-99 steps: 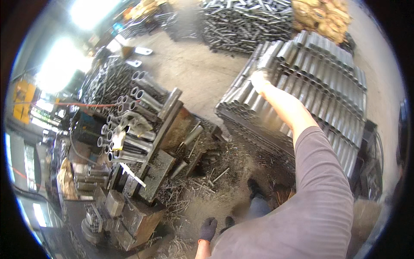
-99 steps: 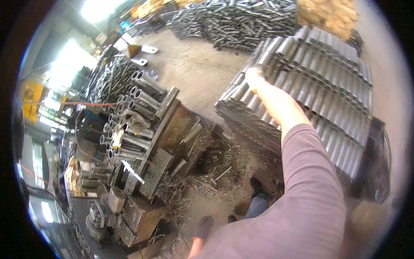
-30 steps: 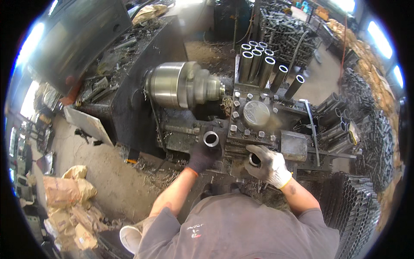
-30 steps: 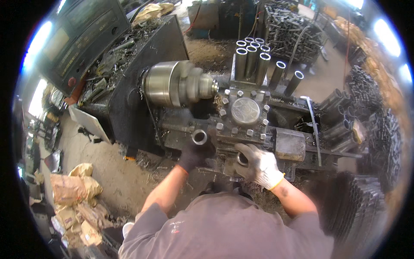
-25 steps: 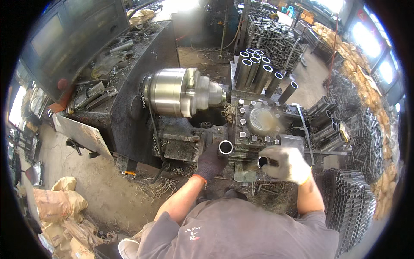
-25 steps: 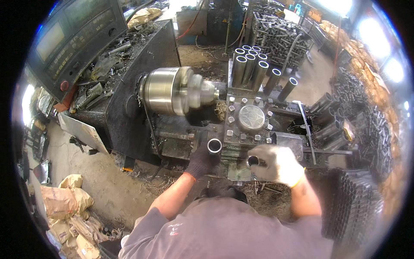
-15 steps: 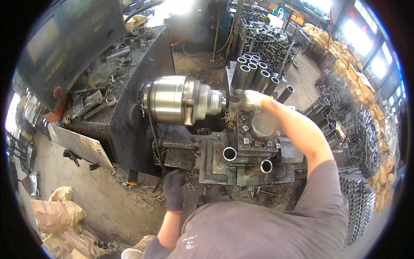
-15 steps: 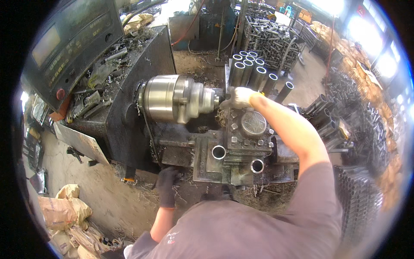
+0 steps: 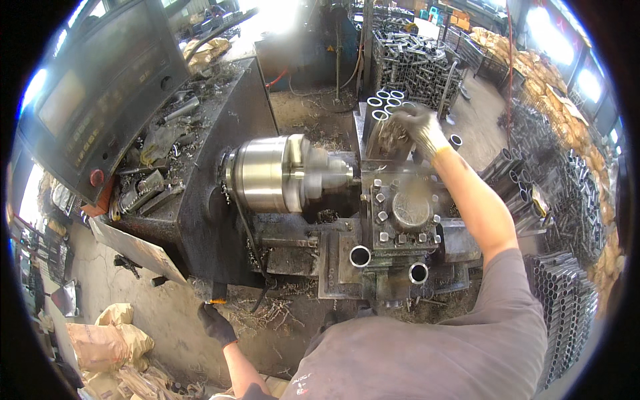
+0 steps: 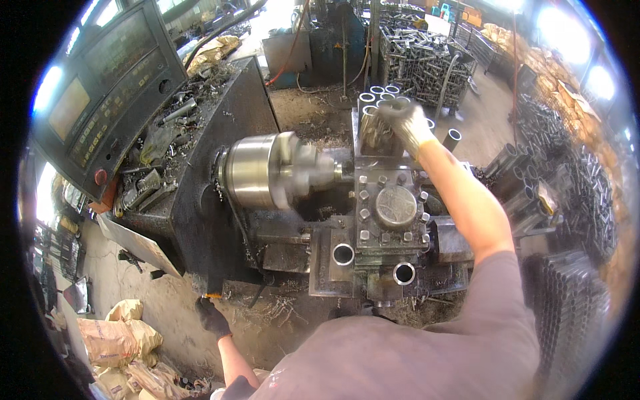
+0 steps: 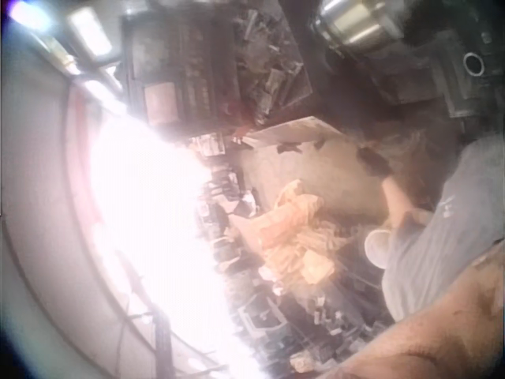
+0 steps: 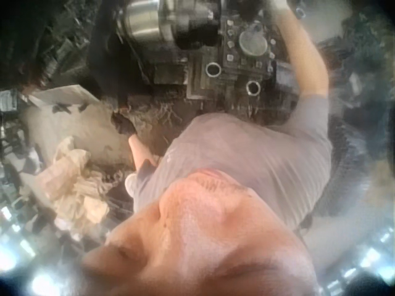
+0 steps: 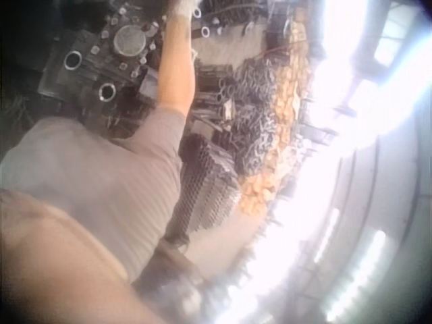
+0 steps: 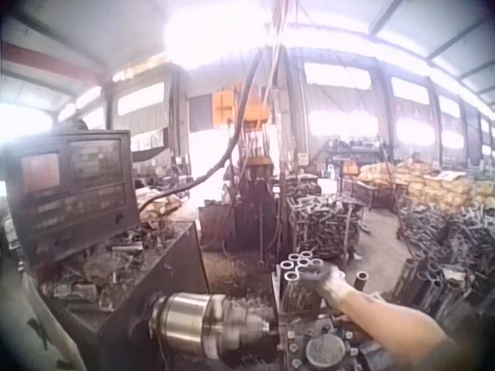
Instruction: The person repeatedly loads cylindrical metal tubes into a lathe chuck, secures them, and removes them after machining. The person handles the tubes one at a time, using both hands to position and extract each piece from the machine.
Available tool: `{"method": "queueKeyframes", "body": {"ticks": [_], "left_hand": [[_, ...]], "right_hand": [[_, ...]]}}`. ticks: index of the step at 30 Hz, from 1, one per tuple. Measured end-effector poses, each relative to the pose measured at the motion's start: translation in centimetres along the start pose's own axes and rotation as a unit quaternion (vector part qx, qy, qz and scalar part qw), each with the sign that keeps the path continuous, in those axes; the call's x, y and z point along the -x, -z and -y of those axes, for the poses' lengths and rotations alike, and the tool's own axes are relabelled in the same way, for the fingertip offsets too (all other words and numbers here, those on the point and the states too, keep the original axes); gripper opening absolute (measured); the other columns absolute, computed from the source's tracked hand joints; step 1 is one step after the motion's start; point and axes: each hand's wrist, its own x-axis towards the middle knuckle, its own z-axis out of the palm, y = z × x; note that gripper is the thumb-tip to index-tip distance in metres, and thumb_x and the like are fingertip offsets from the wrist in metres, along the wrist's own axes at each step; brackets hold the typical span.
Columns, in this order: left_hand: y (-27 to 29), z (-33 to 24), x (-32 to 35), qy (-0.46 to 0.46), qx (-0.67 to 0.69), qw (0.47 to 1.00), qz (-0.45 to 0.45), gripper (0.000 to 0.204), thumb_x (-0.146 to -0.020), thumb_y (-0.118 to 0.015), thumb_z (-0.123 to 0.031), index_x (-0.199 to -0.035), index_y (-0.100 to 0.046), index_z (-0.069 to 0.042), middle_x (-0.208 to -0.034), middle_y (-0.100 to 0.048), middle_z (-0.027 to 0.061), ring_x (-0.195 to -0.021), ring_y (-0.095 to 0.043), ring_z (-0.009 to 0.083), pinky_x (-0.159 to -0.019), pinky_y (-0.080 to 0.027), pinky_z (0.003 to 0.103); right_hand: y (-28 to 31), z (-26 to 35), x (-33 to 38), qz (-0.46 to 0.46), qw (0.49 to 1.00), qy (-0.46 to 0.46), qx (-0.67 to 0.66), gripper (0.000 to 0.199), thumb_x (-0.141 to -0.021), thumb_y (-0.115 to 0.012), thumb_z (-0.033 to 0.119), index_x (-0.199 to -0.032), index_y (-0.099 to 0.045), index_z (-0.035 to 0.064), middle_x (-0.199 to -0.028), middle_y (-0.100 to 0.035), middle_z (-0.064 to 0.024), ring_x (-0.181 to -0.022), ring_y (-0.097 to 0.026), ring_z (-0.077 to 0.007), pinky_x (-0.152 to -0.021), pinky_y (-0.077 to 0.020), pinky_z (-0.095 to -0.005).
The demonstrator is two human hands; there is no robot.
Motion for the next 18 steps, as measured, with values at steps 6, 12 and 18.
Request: {"method": "queueKeyframes", "body": {"ticks": [6,12,18], "left_hand": [[-0.1,3.0,-2.2,0.439,0.477,0.754,0.106,0.045,-0.111,-0.049,-0.051,-0.092,-0.055,-0.011,-0.073,-0.056,0.0033,-0.06,-0.052,0.019,-0.058,-0.049,0.038],[-5.5,-12.3,9.2,0.255,0.313,0.825,0.396,0.044,-0.097,-0.071,-0.046,-0.11,-0.07,-0.004,-0.094,-0.071,0.0078,-0.082,-0.068,0.0197,-0.069,-0.055,0.034],[-12.4,-29.5,9.9,-0.188,0.096,0.806,0.553,0.039,-0.099,-0.069,-0.028,-0.128,-0.069,-0.003,-0.119,-0.075,0.0166,-0.108,-0.073,0.035,-0.097,-0.056,0.045]], "right_hand": [[-1.7,5.7,-0.6,-0.034,0.898,0.314,0.307,0.031,-0.092,-0.067,0.018,-0.119,-0.079,0.0087,-0.101,-0.079,-0.0194,-0.089,-0.077,-0.0345,-0.083,-0.0621,-0.0418],[-1.6,-1.7,-1.7,0.217,0.908,0.315,0.169,0.029,-0.093,-0.068,0.026,-0.111,-0.08,0.0075,-0.099,-0.079,-0.0185,-0.089,-0.077,-0.0323,-0.085,-0.06,-0.043],[-1.7,-18.6,-4.7,0.405,0.789,0.223,0.405,0.027,-0.094,-0.071,0.028,-0.109,-0.08,0.0083,-0.101,-0.08,-0.0127,-0.086,-0.076,-0.0274,-0.077,-0.0586,-0.0395]]}}
